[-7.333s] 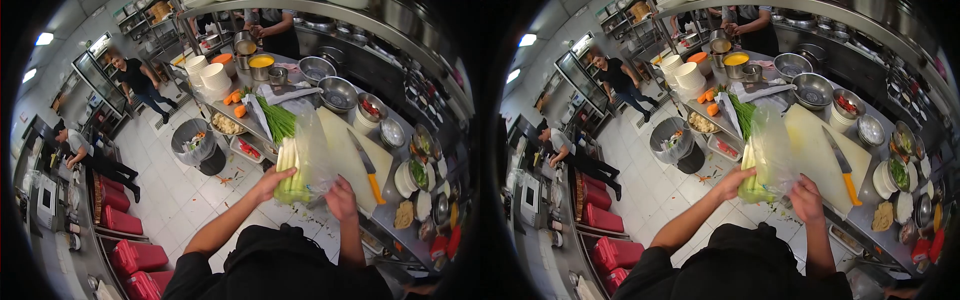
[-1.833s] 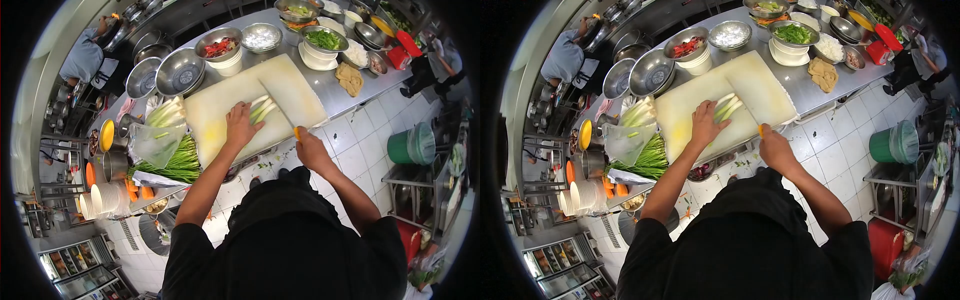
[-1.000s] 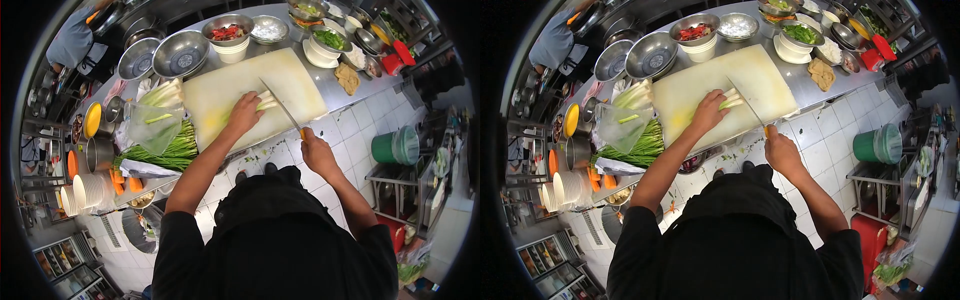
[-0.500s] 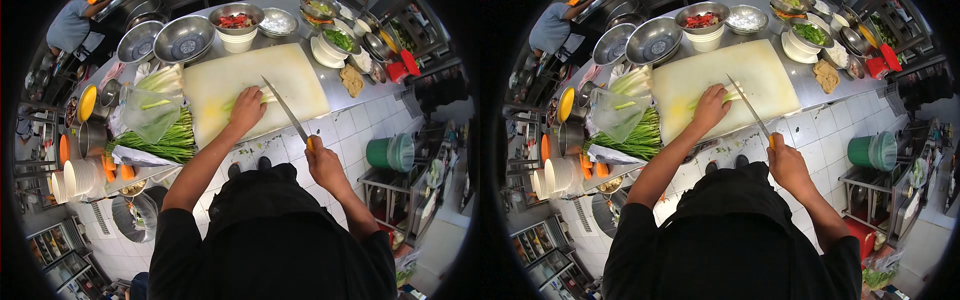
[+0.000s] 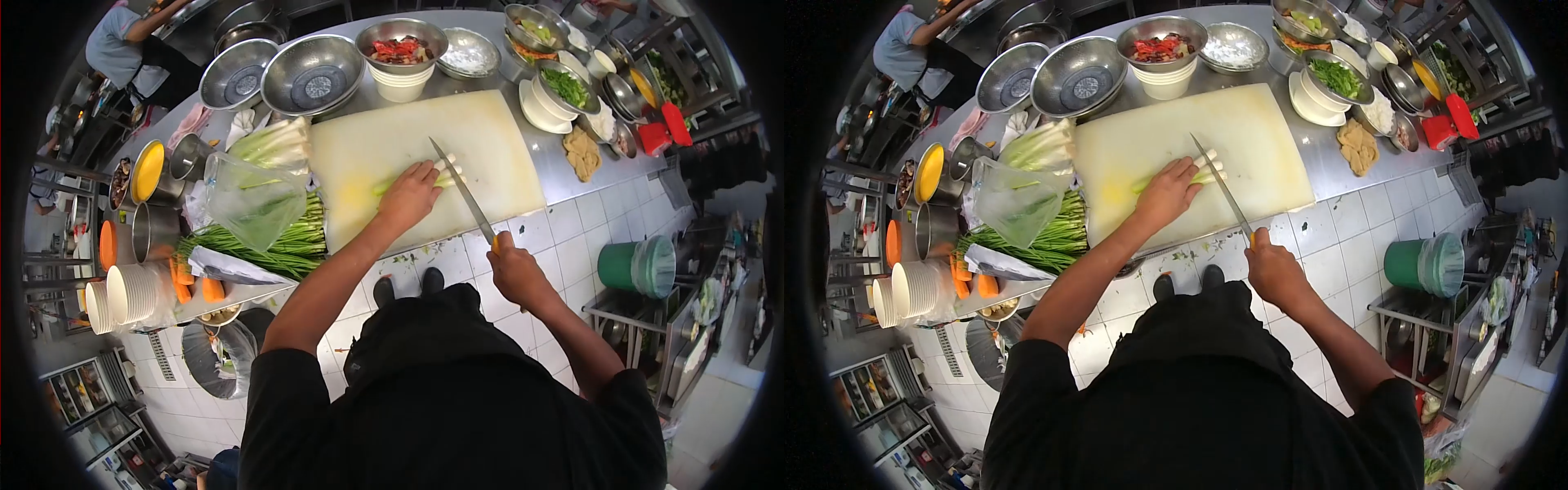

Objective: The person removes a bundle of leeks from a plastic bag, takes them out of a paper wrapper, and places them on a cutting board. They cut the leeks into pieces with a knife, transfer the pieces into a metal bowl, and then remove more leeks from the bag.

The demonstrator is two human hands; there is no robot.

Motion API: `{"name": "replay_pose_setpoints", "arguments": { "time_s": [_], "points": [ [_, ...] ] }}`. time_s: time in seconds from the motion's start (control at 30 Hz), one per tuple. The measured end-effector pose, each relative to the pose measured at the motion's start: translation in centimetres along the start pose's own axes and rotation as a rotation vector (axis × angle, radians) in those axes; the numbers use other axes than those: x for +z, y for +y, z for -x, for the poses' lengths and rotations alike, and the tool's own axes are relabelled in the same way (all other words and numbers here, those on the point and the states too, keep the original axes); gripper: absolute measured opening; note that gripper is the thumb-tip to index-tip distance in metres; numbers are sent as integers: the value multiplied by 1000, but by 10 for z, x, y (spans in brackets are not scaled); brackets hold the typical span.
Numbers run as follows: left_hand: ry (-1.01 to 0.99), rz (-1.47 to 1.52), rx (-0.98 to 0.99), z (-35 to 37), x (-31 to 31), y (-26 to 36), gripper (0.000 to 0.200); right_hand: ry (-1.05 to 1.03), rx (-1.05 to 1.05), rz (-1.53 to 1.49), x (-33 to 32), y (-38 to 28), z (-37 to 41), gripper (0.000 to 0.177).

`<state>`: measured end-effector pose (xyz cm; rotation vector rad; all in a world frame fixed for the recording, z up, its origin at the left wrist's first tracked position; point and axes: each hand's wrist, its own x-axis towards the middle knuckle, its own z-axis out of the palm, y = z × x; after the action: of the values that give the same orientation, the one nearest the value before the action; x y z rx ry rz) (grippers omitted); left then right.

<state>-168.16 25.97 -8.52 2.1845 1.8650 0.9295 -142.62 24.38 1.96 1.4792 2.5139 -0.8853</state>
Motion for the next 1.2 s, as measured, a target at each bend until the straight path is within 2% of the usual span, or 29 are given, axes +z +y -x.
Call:
{"name": "replay_pose_setpoints", "arguments": {
  "time_s": [0.13, 0.27, 0.33, 0.4, 0.53, 0.63, 0.73, 0.9, 1.07, 1.2],
  "points": [
    [-4, 33, -6, 1, -3, 2, 34, 54, -7, 29, 27, 2, -42, 25],
    [2, 22, 8, 3, -1, 7, 33, 68, -88, -85, 17, 9, -65, 27],
    [-45, 30, -12, 1, -7, 7, 33, 115, -117, -53, 3, 4, -61, 28],
    [13, -28, 17, 4, -12, 8, 35, 153, -121, -35, -8, -4, -40, 28],
    [104, -48, -24, 8, -18, 11, 38, 62, -8, -25, -20, -23, 1, 27],
    [29, -7, -54, 10, -21, 7, 38, 44, -6, -22, -10, -22, 11, 27],
    [-15, 21, -73, 9, -20, 5, 34, 13, 14, -28, 3, -18, 8, 27],
    [34, 73, -19, 10, -15, -4, 34, -25, 43, 38, 9, -23, 1, 25],
    [52, 82, -29, 7, -11, -13, 33, 26, -43, 53, 35, -4, -30, 25],
    [35, 89, -30, 4, -11, -20, 35, 47, -65, 28, 26, -4, -40, 23]
  ]
}}
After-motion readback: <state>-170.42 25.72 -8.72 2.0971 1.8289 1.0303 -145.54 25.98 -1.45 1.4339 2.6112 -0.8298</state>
